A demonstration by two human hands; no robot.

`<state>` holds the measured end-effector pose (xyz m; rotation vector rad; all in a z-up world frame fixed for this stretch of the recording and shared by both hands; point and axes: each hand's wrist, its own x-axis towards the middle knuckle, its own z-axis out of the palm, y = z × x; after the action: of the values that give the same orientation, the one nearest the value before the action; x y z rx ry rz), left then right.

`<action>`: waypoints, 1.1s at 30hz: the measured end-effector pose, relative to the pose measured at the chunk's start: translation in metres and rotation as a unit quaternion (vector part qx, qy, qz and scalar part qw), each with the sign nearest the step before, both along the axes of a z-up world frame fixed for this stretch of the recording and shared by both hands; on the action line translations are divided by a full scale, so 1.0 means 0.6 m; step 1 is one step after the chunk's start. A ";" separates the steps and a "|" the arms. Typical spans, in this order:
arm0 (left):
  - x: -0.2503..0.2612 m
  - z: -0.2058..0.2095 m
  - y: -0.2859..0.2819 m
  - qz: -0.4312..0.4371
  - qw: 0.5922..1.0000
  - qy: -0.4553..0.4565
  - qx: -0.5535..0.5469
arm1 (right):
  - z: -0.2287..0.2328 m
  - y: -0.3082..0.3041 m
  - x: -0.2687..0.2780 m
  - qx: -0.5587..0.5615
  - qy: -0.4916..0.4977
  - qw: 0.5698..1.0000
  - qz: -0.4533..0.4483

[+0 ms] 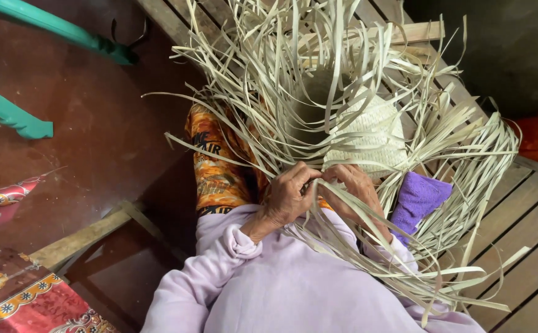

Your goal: Hand weaving a hat using dried plant fiber strips on a wooden bench

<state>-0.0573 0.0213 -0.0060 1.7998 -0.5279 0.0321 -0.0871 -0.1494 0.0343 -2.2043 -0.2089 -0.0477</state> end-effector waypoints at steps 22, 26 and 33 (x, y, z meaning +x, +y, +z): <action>-0.045 -0.004 -0.008 -0.079 0.970 -0.198 0.120 | -0.010 -0.014 -0.096 0.031 0.051 0.997 -0.056; -0.042 -0.003 -0.019 -0.084 0.977 -0.165 0.105 | 0.004 -0.003 -0.099 0.029 0.090 0.982 -0.162; 0.056 0.085 -0.040 -0.122 0.981 0.125 0.081 | -0.011 -0.038 -0.033 0.028 0.040 0.971 -0.235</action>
<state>-0.0239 -0.0027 0.0449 1.8508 -0.5789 -0.4107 -0.1068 -0.1722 0.0276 -2.1501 0.3577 -0.2234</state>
